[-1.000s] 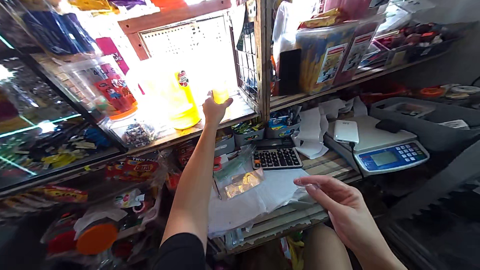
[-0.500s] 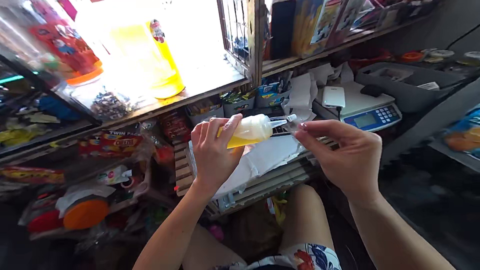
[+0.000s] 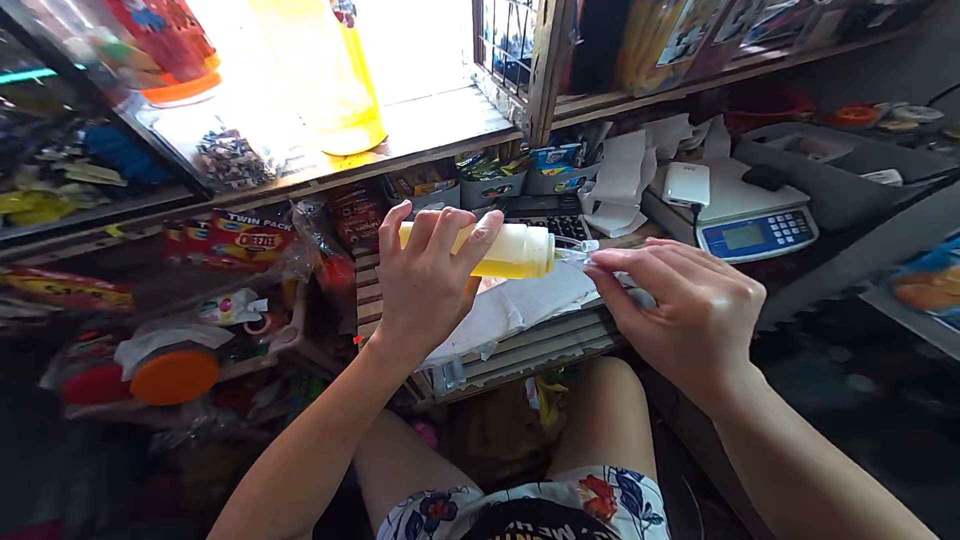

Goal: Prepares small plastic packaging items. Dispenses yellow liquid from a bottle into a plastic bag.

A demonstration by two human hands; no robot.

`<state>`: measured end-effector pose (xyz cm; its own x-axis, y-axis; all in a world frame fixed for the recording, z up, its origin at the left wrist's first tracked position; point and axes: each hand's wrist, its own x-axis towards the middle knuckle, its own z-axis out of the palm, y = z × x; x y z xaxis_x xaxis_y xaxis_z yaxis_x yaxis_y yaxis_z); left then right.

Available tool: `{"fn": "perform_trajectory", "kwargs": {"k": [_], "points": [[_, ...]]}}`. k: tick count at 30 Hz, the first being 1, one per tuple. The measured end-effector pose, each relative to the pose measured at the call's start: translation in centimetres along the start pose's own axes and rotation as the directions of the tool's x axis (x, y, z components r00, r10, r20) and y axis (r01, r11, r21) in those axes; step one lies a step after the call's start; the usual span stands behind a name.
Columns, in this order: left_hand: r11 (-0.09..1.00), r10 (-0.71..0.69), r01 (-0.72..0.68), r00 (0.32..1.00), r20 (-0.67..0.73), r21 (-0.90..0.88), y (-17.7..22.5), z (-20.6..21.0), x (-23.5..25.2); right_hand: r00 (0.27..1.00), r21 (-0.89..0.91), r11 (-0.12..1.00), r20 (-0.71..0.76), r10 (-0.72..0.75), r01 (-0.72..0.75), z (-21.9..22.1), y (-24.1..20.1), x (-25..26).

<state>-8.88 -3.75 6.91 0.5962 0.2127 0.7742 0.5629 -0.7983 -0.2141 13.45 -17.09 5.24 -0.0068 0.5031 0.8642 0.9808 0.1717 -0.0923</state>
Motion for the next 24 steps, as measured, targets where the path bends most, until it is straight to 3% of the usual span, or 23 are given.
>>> {"fn": "perform_trajectory", "kwargs": {"k": [6, 10, 13, 18, 24], "points": [[0.999, 0.033, -0.033, 0.999, -0.001, 0.006, 0.5, -0.6, 0.1, 0.999, -0.083, 0.996, -0.031, -0.043, 0.040, 0.2, -0.5, -0.6], [0.994, 0.090, -0.090, 0.996, 0.008, 0.056, 0.6, -0.4, 0.4, 0.999, -0.088, 0.995, 0.043, -0.034, 0.037, 0.5, -0.3, -0.3], [0.977, 0.186, -0.190, 0.981, 0.047, 0.100, 0.0, -0.7, 2.0, 0.989, 0.106, 0.992, 0.140, 0.054, -0.070, 1.4, 0.6, 0.2], [0.886, 0.429, -0.456, 0.876, 0.223, 0.088, -1.0, -2.6, 8.0, 0.912, 0.542, 0.741, 0.327, 0.248, -0.396, 1.9, 1.3, 1.8], [0.727, 0.625, -0.682, 0.705, 0.336, 0.080, -1.0, -4.4, 15.3, 0.836, 0.717, 0.440, 0.399, 0.377, -0.540, 2.2, 1.7, 4.2]]}}
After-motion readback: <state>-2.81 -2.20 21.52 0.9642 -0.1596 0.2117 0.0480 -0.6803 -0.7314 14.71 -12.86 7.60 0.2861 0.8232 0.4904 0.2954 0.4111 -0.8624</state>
